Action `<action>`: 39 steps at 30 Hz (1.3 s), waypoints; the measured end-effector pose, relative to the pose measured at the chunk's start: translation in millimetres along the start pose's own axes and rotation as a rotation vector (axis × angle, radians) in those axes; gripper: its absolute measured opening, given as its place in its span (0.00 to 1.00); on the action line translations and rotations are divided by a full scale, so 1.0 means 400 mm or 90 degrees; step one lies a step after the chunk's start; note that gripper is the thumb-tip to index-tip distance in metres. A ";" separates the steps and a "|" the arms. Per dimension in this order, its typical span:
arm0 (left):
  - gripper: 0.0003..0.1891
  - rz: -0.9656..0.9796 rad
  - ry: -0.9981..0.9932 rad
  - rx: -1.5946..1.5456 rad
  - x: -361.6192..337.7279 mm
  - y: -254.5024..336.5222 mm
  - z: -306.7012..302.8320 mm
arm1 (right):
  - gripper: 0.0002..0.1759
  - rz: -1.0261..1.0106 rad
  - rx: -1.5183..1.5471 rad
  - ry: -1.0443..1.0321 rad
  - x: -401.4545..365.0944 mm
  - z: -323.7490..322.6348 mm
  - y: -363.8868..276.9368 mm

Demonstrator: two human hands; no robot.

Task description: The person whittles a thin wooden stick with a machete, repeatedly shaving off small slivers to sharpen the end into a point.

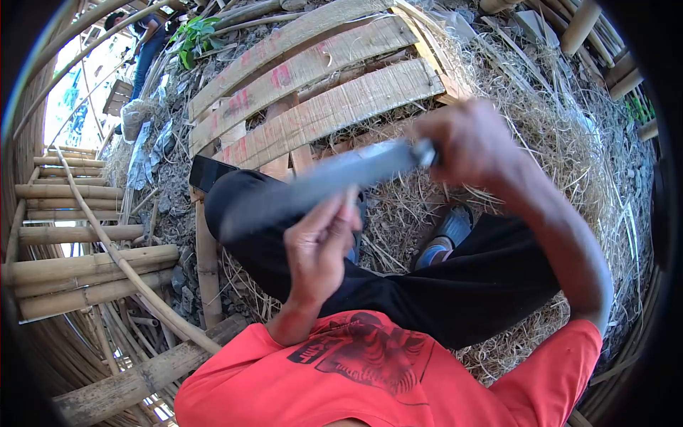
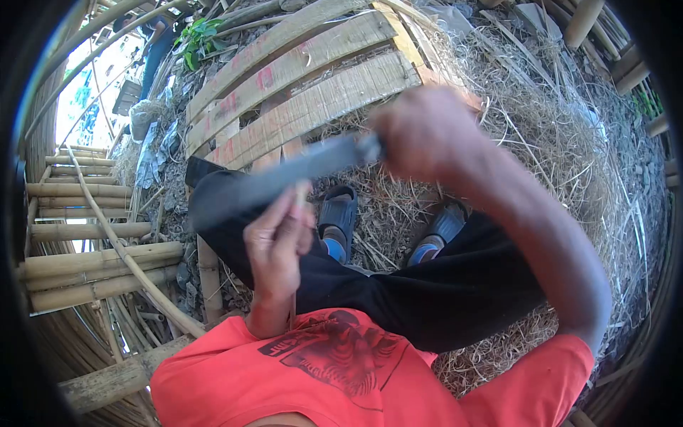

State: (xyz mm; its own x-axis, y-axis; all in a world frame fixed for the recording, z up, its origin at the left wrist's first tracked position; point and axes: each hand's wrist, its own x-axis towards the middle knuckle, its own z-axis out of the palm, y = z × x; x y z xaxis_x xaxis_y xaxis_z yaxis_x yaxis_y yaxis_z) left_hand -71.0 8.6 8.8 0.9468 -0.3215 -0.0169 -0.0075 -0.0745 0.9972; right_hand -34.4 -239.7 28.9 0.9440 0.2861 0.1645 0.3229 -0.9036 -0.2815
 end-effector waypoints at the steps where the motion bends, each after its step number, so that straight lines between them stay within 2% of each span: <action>1: 0.17 -0.025 0.027 -0.083 0.011 0.009 -0.008 | 0.03 0.100 -0.078 -0.071 0.010 -0.019 0.030; 2: 0.17 0.020 -0.002 -0.094 -0.003 0.012 -0.012 | 0.08 0.189 -0.160 -0.114 0.019 -0.016 0.088; 3: 0.17 0.067 -0.028 -0.102 -0.028 0.015 -0.022 | 0.11 0.397 0.013 -0.009 0.019 -0.022 0.182; 4: 0.17 0.108 -0.058 -0.107 -0.047 0.020 -0.037 | 0.12 0.404 -0.139 0.031 -0.004 -0.061 0.247; 5: 0.17 0.054 0.005 -0.126 -0.042 0.039 -0.059 | 0.10 0.313 -0.194 0.155 -0.041 -0.040 0.369; 6: 0.17 0.003 0.058 -0.147 -0.016 0.017 -0.079 | 0.10 0.313 -0.134 0.193 -0.017 -0.068 0.336; 8: 0.17 -0.028 0.009 -0.114 0.019 -0.004 -0.056 | 0.09 0.334 0.010 0.239 -0.043 -0.086 0.185; 10: 0.16 -0.027 -0.006 -0.112 0.031 -0.003 -0.029 | 0.06 0.209 0.057 0.224 -0.035 -0.079 0.141; 12: 0.16 -0.020 -0.014 -0.106 0.040 0.000 -0.018 | 0.03 0.122 0.156 0.100 -0.028 -0.080 0.083; 14: 0.14 -0.008 -0.024 -0.120 0.040 0.002 -0.011 | 0.05 -0.079 0.159 0.078 -0.019 -0.052 0.056; 17: 0.11 0.005 -0.058 -0.149 0.028 0.005 -0.003 | 0.08 -0.090 0.079 0.013 -0.016 -0.048 -0.016; 20: 0.10 -0.005 -0.062 -0.141 0.011 0.005 0.005 | 0.10 -0.100 0.095 0.012 -0.012 -0.032 -0.044; 26: 0.10 -0.054 -0.099 -0.193 -0.016 -0.019 -0.004 | 0.10 -0.096 0.019 0.000 -0.004 -0.021 -0.027; 27: 0.10 -0.089 -0.062 -0.181 -0.009 0.008 -0.005 | 0.09 -0.093 -0.003 -0.007 -0.001 -0.017 -0.003; 28: 0.10 -0.127 -0.028 -0.166 -0.002 0.037 -0.016 | 0.08 0.030 -0.012 -0.035 0.004 -0.025 0.042; 29: 0.13 0.020 -0.173 -0.153 -0.029 0.030 -0.038 | 0.06 0.311 -0.110 -0.119 0.038 -0.071 0.077; 30: 0.14 0.061 -0.210 -0.141 -0.071 0.057 -0.031 | 0.08 0.378 -0.117 0.032 0.014 -0.037 0.212; 32: 0.16 -0.001 0.012 -0.101 -0.025 0.025 -0.041 | 0.09 0.331 -0.077 0.159 -0.006 -0.074 0.246; 33: 0.15 -0.086 0.039 -0.132 0.011 0.004 -0.057 | 0.09 0.310 -0.053 0.220 -0.016 -0.089 0.220; 34: 0.15 -0.096 0.009 -0.129 0.023 -0.009 -0.058 | 0.10 0.304 -0.015 0.260 -0.037 -0.084 0.194; 35: 0.15 -0.102 -0.023 -0.140 0.021 -0.005 -0.051 | 0.08 0.274 0.028 0.244 -0.037 -0.092 0.174; 38: 0.15 -0.078 -0.077 -0.140 0.035 0.009 -0.031 | 0.04 0.082 0.194 0.130 -0.040 -0.060 0.143; 39: 0.15 -0.066 -0.084 -0.137 0.042 0.012 -0.025 | 0.03 0.004 0.177 0.113 -0.034 -0.051 0.124</action>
State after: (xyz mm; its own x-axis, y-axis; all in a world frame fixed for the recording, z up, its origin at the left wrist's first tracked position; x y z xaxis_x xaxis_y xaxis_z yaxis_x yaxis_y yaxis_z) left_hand -52.0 12.3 13.9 0.8887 -0.4438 -0.1150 0.1694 0.0847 0.9819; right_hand -32.5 -295.1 32.1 0.9273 0.1992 0.3170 0.3467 -0.7765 -0.5262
